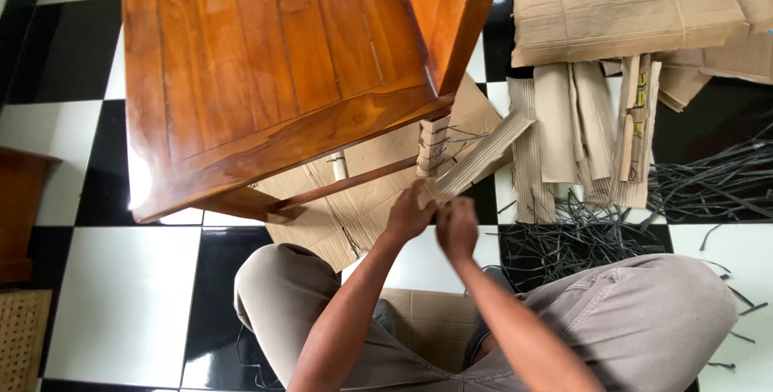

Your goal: Tying protective plastic strips around the legs and rungs of a wooden chair

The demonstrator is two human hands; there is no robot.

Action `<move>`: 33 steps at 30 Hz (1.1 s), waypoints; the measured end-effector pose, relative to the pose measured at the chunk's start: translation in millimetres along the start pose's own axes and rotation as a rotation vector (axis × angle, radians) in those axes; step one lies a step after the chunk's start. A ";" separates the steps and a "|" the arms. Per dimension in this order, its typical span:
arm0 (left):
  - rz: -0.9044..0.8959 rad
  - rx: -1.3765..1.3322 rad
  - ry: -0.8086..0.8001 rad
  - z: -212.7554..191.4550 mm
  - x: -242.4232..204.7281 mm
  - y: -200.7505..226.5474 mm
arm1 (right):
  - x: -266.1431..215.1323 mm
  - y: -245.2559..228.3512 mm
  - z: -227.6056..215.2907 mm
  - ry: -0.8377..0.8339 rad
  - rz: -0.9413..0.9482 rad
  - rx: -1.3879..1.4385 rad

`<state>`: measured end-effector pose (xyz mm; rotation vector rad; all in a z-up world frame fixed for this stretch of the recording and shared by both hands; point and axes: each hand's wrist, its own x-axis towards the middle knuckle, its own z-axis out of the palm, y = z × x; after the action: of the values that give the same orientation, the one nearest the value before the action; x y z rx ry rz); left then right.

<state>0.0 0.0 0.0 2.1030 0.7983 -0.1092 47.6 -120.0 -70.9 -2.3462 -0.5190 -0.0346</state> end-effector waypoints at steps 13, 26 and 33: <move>-0.361 -0.103 0.103 -19.5 19.8 -112.8 | -29.7 -59.4 -18.6 -0.134 -0.495 0.221; -0.636 -0.212 0.134 -115.6 17.7 -259.8 | 13.9 -30.9 2.3 -0.613 0.029 -0.160; -0.646 0.188 0.103 -198.5 -51.4 -161.6 | 32.2 -50.7 13.1 -0.776 -0.260 -0.202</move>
<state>-173.9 192.4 29.5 1.9540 1.5584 -0.4367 56.5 -66.4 -42.1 -2.4137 -1.2357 0.7569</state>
